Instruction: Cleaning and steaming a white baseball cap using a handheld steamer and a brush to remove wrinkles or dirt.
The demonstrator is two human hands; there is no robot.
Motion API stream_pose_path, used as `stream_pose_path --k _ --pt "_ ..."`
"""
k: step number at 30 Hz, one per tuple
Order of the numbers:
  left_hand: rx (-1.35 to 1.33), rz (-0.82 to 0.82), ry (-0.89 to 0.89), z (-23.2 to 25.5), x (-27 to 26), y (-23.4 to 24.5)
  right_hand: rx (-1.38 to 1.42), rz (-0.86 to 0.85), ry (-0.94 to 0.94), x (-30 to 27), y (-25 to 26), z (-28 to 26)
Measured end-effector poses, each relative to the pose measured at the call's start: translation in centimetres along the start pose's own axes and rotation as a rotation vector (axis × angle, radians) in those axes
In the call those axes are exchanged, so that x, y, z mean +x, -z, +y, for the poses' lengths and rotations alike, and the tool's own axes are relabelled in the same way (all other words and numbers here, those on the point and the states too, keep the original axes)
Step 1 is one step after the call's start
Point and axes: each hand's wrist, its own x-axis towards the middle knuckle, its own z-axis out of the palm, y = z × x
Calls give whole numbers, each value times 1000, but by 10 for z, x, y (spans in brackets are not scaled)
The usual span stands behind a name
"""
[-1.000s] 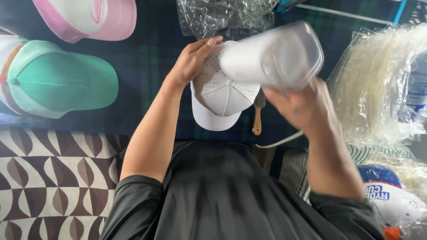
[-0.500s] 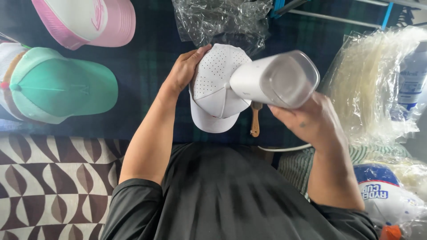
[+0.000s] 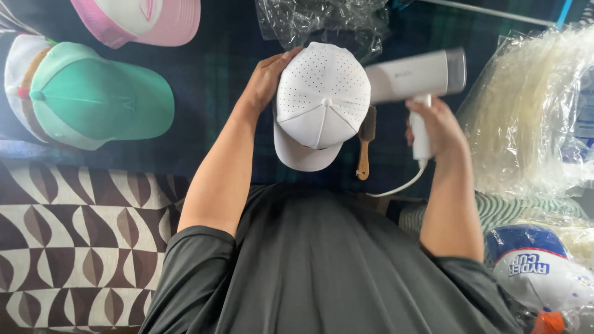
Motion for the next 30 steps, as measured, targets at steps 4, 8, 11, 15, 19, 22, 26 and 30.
stream_pose_path --k 4,8,11,15,19,22,26,30 --pt "11 22 32 -10 3 2 160 4 120 -41 -12 61" --pt "-40 41 37 -12 6 -1 36 115 335 -81 -12 72" --pt "-79 87 16 -21 11 0 -201 146 509 -97 -11 51" --pt "61 178 -55 -33 18 5 -528 180 734 -96 -19 -10" --pt "231 301 -147 -89 24 17 -408 202 846 -61 -15 -36" --pt "415 313 -52 -67 -37 20 -573 467 924 -41 -14 -19" --pt "16 367 112 -97 -107 16 -420 381 955 -70 -3 51" --pt "-699 259 395 -169 -140 -21 -708 364 1325 -93 12 140"
